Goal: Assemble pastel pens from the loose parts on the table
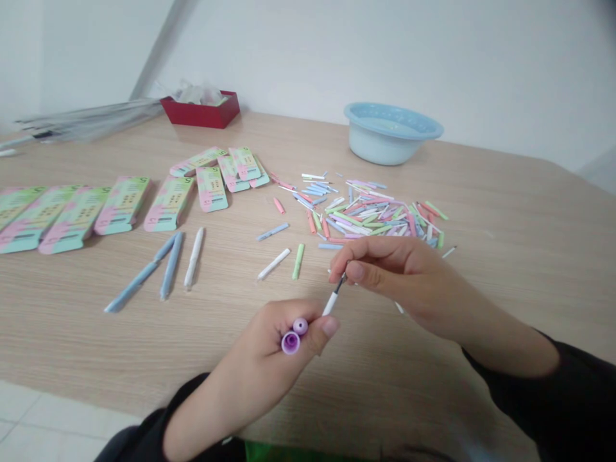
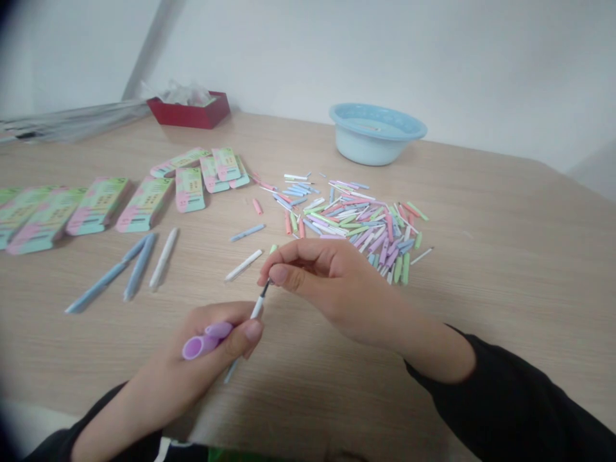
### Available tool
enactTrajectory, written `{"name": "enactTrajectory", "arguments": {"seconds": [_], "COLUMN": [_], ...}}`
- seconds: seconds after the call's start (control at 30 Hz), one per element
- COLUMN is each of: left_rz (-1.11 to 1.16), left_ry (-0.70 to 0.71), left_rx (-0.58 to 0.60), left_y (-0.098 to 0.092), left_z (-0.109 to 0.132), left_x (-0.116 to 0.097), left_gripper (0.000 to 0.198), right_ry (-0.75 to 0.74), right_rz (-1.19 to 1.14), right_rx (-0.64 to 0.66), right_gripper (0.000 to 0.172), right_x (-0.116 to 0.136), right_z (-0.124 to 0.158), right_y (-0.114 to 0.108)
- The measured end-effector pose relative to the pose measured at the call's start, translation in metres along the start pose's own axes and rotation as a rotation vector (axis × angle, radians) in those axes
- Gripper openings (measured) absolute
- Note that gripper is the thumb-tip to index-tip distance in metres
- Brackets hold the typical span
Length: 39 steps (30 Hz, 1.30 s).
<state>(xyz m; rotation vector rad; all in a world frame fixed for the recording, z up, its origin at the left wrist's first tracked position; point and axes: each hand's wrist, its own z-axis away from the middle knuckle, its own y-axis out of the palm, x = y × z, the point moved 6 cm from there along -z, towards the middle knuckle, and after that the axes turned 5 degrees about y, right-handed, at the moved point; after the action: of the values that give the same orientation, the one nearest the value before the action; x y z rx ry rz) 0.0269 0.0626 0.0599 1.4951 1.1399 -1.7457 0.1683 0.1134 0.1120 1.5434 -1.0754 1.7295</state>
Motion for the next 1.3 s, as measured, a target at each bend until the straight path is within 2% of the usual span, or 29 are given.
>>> {"name": "enactTrajectory", "arguments": {"seconds": [0.3, 0.57, 0.7, 0.9, 1.0, 1.17, 1.23, 1.3], "left_rz": [-0.021, -0.073, -0.066, 0.03, 0.118, 0.257, 0.305, 0.301], "left_ry": [-0.011, 0.032, 0.07, 0.059, 0.025, 0.053, 0.047, 0.035], "left_rx": [0.024, -0.028, -0.035, -0.007, 0.008, 0.022, 0.047, 0.07], "left_y": [0.003, -0.003, -0.003, 0.003, 0.01, 0.015, 0.015, 0.016], "left_z": [-0.004, -0.008, -0.009, -0.015, -0.021, -0.025, -0.024, -0.022], "left_x": [-0.003, -0.001, -0.001, 0.006, 0.012, 0.016, 0.019, 0.022], "left_gripper": [0.043, 0.044, 0.043, 0.039, 0.035, 0.02, 0.023, 0.027], "right_ry": [-0.029, -0.05, -0.023, -0.015, -0.025, 0.035, -0.038, -0.203], "right_rz": [0.028, 0.075, 0.021, 0.026, -0.084, -0.296, -0.29, -0.255], "right_rx": [-0.108, -0.059, -0.02, -0.089, -0.099, -0.189, -0.282, -0.393], "right_gripper": [0.008, 0.01, 0.015, 0.024, 0.023, 0.022, 0.019, 0.014], "right_x": [0.0, -0.005, -0.012, -0.02, -0.032, -0.051, -0.041, -0.019], "right_z": [-0.001, -0.001, 0.0, 0.005, 0.008, 0.016, 0.02, 0.026], "right_y": [-0.013, -0.003, 0.002, 0.004, 0.008, -0.002, -0.014, -0.026]}}
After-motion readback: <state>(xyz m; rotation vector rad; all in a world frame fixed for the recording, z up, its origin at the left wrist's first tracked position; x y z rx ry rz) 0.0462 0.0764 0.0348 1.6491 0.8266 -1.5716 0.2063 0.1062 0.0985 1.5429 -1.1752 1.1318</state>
